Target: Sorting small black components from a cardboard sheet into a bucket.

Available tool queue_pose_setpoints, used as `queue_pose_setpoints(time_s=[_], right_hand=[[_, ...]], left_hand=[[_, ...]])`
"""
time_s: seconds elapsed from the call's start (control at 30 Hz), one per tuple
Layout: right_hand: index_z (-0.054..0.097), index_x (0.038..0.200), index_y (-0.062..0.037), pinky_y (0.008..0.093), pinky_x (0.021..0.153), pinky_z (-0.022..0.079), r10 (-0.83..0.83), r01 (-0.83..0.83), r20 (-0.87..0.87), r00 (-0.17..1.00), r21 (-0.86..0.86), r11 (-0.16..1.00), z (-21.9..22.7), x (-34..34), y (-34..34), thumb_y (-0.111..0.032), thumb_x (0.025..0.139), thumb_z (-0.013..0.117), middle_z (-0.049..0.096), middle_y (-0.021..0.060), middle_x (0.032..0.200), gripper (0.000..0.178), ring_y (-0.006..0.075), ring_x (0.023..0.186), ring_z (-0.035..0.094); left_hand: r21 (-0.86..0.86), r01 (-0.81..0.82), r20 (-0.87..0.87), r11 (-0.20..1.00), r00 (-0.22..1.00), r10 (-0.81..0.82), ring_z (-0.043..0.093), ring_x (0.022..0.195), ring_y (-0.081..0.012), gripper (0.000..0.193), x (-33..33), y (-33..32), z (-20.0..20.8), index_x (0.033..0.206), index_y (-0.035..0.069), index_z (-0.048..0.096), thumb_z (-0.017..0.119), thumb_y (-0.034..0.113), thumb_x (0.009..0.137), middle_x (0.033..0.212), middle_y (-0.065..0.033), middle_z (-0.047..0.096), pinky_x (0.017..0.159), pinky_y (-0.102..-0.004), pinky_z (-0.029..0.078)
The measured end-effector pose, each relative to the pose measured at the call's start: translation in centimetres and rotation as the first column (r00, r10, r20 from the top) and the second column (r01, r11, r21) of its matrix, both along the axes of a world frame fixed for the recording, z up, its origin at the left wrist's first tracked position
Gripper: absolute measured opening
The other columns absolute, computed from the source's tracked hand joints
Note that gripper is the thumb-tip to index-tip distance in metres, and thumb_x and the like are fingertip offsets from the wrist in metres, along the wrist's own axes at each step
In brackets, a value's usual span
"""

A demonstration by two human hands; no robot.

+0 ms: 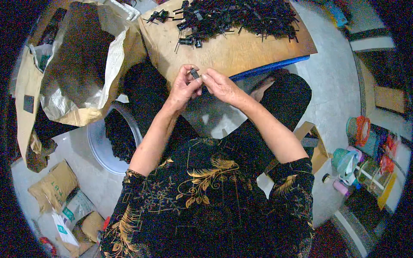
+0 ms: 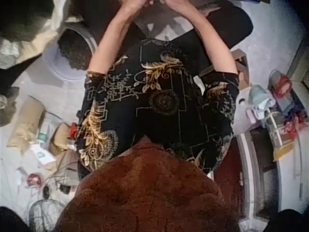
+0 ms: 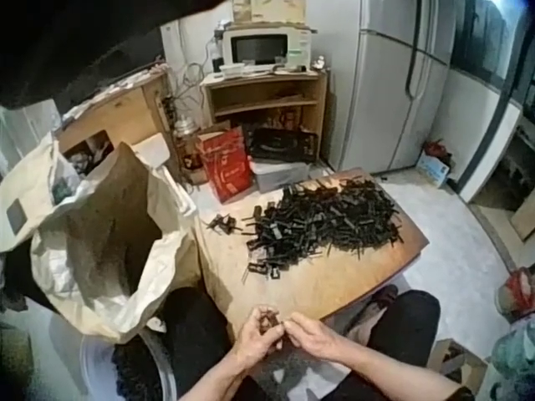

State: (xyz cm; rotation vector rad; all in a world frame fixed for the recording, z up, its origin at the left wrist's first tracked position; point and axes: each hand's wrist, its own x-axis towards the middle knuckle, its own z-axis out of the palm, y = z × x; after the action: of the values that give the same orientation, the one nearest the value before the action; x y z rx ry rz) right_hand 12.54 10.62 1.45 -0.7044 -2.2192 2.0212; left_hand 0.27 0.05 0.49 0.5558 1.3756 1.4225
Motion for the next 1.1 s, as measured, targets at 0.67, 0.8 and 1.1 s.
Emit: queue_pose_setpoints(time_s=[0.67,0.8,1.1], right_hand=[[0.046,0.086,-0.0027,0.0257,0.056,0.037,-0.038,0.053,-0.073,0.997,0.217,0.975,-3.4,-1.9,0.3,-0.019,0.093,0.041,0.041,0.0020,0.065,0.019,0.0105,0.061,0.041],[0.046,0.087,-0.0017,0.0265,0.059,0.039,-0.070,0.101,-0.114,0.991,0.293,0.951,-3.9,-1.8,0.0,-0.019,0.093,0.041,0.043,0.0041,0.067,0.019,0.0121,0.063,0.044],[0.049,0.093,-0.0062,0.0210,0.048,0.034,-0.093,0.083,-0.090,0.992,-0.105,0.991,-1.8,-0.9,0.7,-0.023,0.093,0.043,0.045,-0.0012,0.067,0.019,0.0062,0.055,0.040]], left_hand=[[0.004,-0.113,-0.627,0.994,0.774,0.091,0.058,0.075,-0.0347,0.028,0.8,1.0,-2.1,0.103,0.005,0.041,0.054,0.004,0.079,0.082,-0.0183,0.056,0.064,-0.0381,0.045],[0.026,-0.116,-0.689,0.993,0.718,0.102,0.058,0.077,-0.0378,0.030,0.9,1.0,-1.9,0.106,0.005,0.042,0.054,0.003,0.077,0.085,-0.0200,0.057,0.064,-0.0385,0.045],[0.136,-0.169,-0.301,0.976,0.932,0.203,0.052,0.057,-0.0109,0.027,0.6,1.1,-0.5,0.106,0.006,0.041,0.052,0.004,0.082,0.072,-0.0062,0.053,0.048,-0.0235,0.041]])
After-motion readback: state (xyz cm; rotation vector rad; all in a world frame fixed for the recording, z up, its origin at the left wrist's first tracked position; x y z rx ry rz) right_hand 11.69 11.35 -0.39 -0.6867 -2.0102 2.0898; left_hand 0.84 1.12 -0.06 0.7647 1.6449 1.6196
